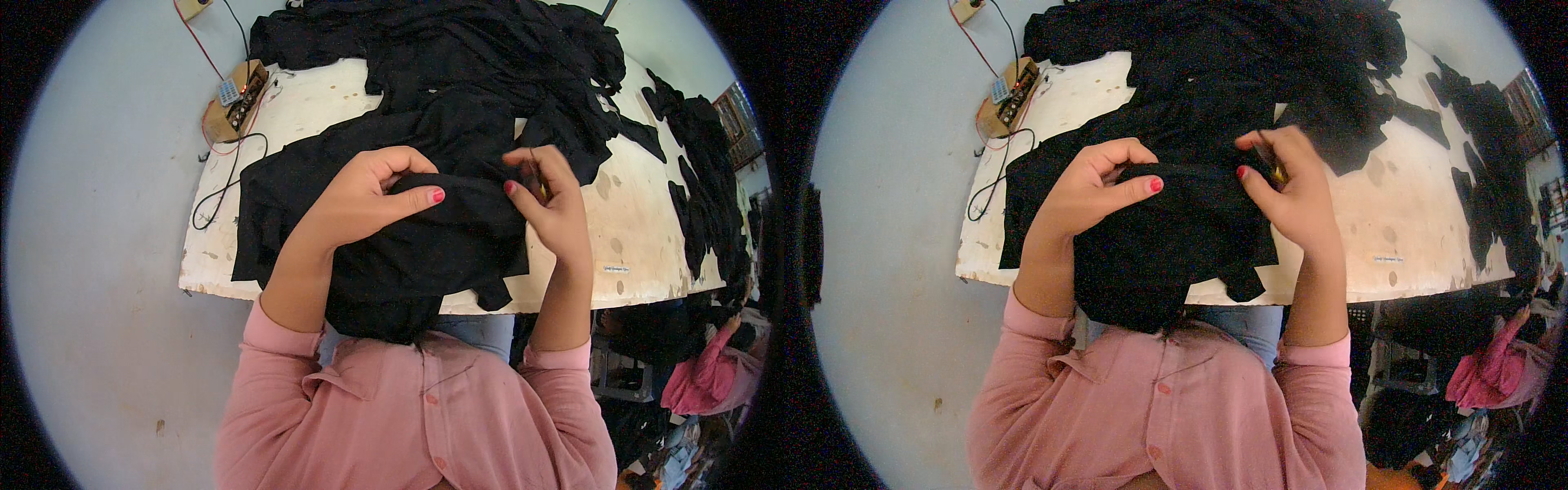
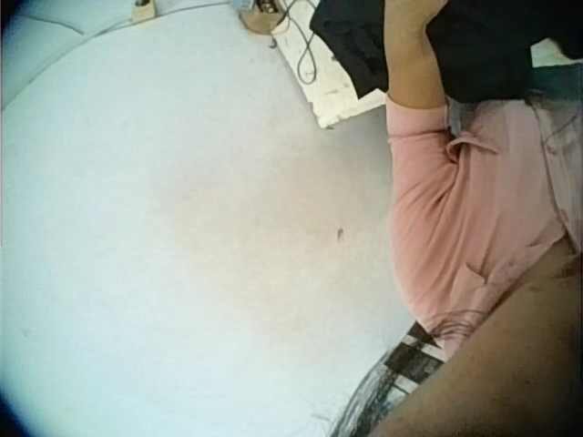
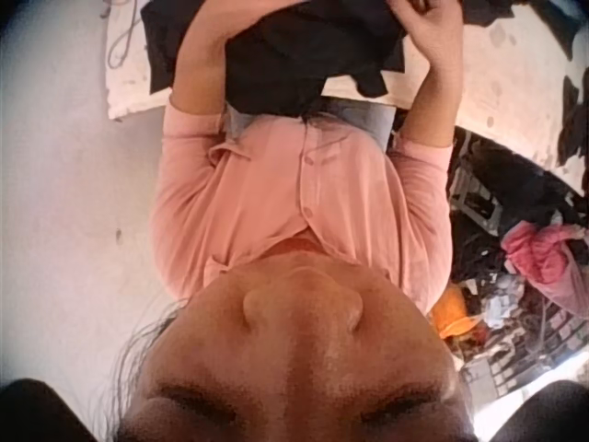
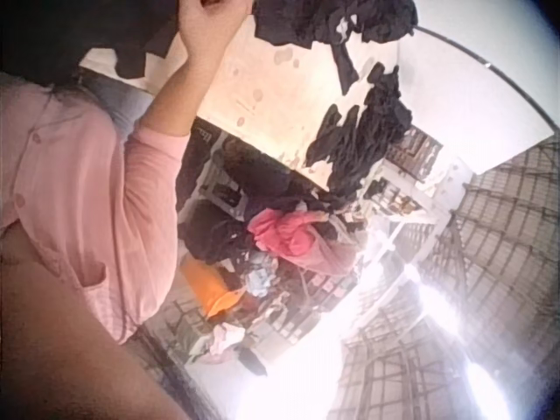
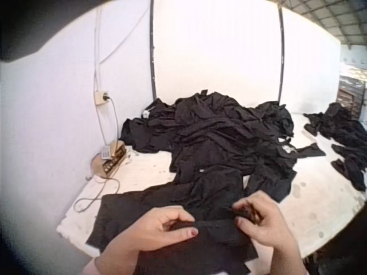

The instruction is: The person uses small scissors to cut a black fabric garment on a worktable, repeatedly trimming edges and small sections. The person repositions the garment several times to access different areas and continues cutting along seams and edges.

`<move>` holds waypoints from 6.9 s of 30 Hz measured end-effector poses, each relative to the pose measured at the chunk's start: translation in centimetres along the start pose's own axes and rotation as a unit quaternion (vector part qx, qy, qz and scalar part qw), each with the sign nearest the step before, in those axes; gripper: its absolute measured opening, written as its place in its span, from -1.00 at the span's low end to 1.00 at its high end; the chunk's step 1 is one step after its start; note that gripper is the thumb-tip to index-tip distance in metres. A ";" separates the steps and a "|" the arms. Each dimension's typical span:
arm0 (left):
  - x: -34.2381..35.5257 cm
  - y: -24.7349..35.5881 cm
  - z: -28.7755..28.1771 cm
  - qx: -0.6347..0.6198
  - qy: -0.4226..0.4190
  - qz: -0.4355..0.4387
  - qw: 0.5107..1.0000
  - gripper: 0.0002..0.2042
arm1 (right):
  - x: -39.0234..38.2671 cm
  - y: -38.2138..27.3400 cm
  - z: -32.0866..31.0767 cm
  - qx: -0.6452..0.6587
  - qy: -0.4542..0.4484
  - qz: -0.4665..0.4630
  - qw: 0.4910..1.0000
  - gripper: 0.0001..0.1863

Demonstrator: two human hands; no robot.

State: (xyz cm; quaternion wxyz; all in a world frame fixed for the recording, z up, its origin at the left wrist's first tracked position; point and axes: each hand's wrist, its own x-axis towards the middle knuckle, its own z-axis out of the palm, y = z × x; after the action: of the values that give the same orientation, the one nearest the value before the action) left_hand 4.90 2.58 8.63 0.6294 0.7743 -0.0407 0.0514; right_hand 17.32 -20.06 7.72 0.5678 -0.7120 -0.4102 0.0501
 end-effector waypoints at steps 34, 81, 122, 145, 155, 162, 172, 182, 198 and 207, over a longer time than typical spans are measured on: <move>-0.5 -1.8 2.2 0.164 0.053 0.160 0.972 -0.87 | -1.1 -0.8 4.1 -0.127 -0.010 -0.045 0.991 -0.69; -0.9 1.1 1.3 -0.126 0.060 0.015 0.990 -0.65 | -1.3 -3.0 3.2 -0.261 0.073 -0.195 0.943 -0.50; -3.4 0.6 -3.2 0.054 0.166 0.052 0.983 -0.80 | -0.7 2.3 -0.4 0.205 -0.075 0.146 0.965 -0.78; -1.4 1.1 -1.6 0.039 0.053 0.009 0.998 -0.73 | 1.3 1.3 -0.6 0.168 -0.115 0.089 0.975 -0.81; -4.4 0.5 -7.3 -0.049 0.209 0.048 0.976 -0.84 | 0.0 2.5 -4.6 0.165 -0.139 -0.004 0.977 -0.82; -4.5 0.4 -6.9 0.042 0.194 0.051 0.979 -0.82 | 0.1 0.4 -1.7 0.114 0.001 0.036 0.993 -0.75; -1.7 0.0 -3.0 0.373 0.169 0.130 0.903 -0.70 | -0.1 -1.1 0.0 0.127 0.004 0.044 0.991 -0.83; -0.3 0.1 0.7 -0.145 0.035 -0.011 0.989 -0.77 | 0.1 -1.3 0.2 -0.121 0.154 -0.011 0.981 -0.78; -0.2 0.4 1.1 0.124 0.086 0.061 0.987 -0.86 | -0.1 -2.7 3.5 -0.043 0.061 -0.117 0.990 -0.93; -0.3 -0.1 1.3 0.022 0.009 0.024 0.999 -0.92 | -0.7 -1.6 3.8 0.286 -0.101 0.066 0.950 -0.94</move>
State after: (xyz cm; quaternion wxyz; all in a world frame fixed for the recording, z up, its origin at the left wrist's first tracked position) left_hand 4.62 1.30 8.19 0.6111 0.7863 -0.0531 0.0743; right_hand 14.01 -17.60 7.47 0.6986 -0.5362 -0.3860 0.2747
